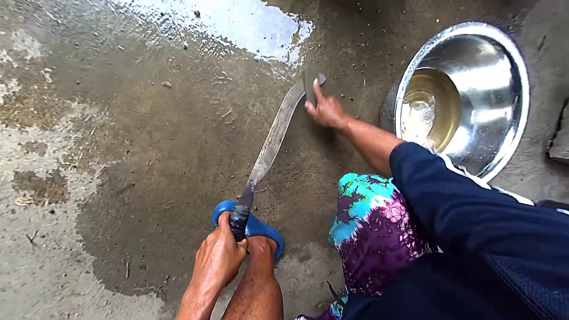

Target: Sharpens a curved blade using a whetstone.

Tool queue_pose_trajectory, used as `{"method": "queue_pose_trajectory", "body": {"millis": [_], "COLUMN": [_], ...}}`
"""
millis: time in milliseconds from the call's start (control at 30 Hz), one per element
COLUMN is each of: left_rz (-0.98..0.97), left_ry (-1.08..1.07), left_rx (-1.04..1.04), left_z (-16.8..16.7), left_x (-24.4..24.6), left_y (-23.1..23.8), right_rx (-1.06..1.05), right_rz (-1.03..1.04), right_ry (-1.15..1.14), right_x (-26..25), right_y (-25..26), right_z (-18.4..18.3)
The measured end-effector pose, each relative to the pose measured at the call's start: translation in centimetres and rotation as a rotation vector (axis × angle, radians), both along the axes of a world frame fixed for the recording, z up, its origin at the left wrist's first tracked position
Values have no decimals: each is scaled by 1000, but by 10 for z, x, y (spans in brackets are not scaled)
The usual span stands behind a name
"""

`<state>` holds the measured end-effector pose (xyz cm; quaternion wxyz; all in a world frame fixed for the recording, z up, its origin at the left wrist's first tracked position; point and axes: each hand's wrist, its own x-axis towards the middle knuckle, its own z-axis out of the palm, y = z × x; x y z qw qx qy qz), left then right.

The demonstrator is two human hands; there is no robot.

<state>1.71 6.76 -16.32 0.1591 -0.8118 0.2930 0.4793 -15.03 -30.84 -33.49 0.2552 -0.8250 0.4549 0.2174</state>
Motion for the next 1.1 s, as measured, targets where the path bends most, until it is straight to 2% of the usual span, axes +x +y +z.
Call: {"method": "queue_pose_trajectory", "body": {"millis": [100,233,300,400,533,600,700,833,900,1000,1100], "left_rz": [23,25,32,63,82,109,137,193,217,228,221], "left_ry": [39,26,44,92,115,148,208,282,309,307,298], "left_rx": [-4,-7,-1,-11,-46,-59,-78,-103,-106,-84,-86], "left_z": [-3,-9,-8,-12,-22,-24,-31,-47,-51,-54,-62], "left_x": [-2,-2,-3,-5,-3,2,9,25,32,36,35], "left_y": [3,4,5,6,10,10,11,13,15,14,13], "right_rx": [36,-46,-26,14,-41,-41,-15,-25,-34,-20,-36], "right_rz": [153,-23,-42,95,-13,-44,57,6,-53,-7,4], "right_ry": [6,95,58,42,123,90,87,116,82,100,147], "right_x": [-14,-1,-8,-24,-4,-8,-24,-7,-11,-24,-14], "right_y": [11,-47,-26,-6,-57,-40,-22,-65,-51,-34,-61], "right_z": [2,-8,-4,2,-5,-4,2,0,-2,1,-1]}}
